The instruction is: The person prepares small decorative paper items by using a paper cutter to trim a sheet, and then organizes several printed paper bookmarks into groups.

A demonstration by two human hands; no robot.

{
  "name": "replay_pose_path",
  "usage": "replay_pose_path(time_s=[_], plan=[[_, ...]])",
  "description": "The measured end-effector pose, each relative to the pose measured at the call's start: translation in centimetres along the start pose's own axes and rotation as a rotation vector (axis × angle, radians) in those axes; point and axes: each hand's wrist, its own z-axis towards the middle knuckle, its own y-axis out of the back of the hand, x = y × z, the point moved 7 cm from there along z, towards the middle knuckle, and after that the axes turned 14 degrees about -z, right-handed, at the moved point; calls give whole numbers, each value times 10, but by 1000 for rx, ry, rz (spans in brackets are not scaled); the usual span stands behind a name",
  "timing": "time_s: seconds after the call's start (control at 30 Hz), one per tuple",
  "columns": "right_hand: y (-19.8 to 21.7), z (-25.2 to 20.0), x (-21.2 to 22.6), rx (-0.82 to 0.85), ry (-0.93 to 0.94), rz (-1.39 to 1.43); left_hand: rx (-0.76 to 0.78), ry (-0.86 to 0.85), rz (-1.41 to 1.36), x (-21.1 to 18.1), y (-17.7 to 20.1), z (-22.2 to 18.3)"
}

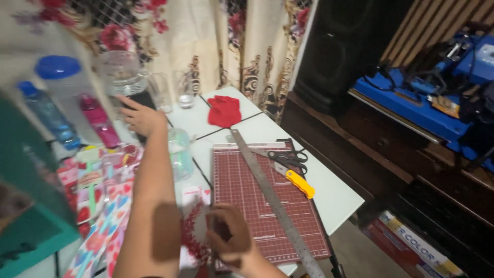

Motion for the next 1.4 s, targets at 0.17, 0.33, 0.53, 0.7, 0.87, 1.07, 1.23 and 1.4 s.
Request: replay_pose_path(time_s=[0.17,0.33,0.53,0.7,0.87,1.07,1.23,1.4], plan=[[6,3,7,150,-141,46,118,-59,-123,0,12,-3],[3,-1,-2,154,-143,17,15,-222,-171,-7,51,6],[-11,-14,-27,43,-138,144,138,-533,-743,-30,119,-12],[-12,-17,-52,-25,-483,564,710,-500,-932,-41,222,-129],[10,-25,-36,103,-455,639,993,-449,-796,-18,306,-235],[24,-30,-30,129,-420,796,1199,-466,-827,-4,340,-265],[24,-33,-32,105,-416,875,1219,-507,-969,1,324,-242],[26,-32,-28,114,-380,813,1187,-570,-913,7,327,-229]])
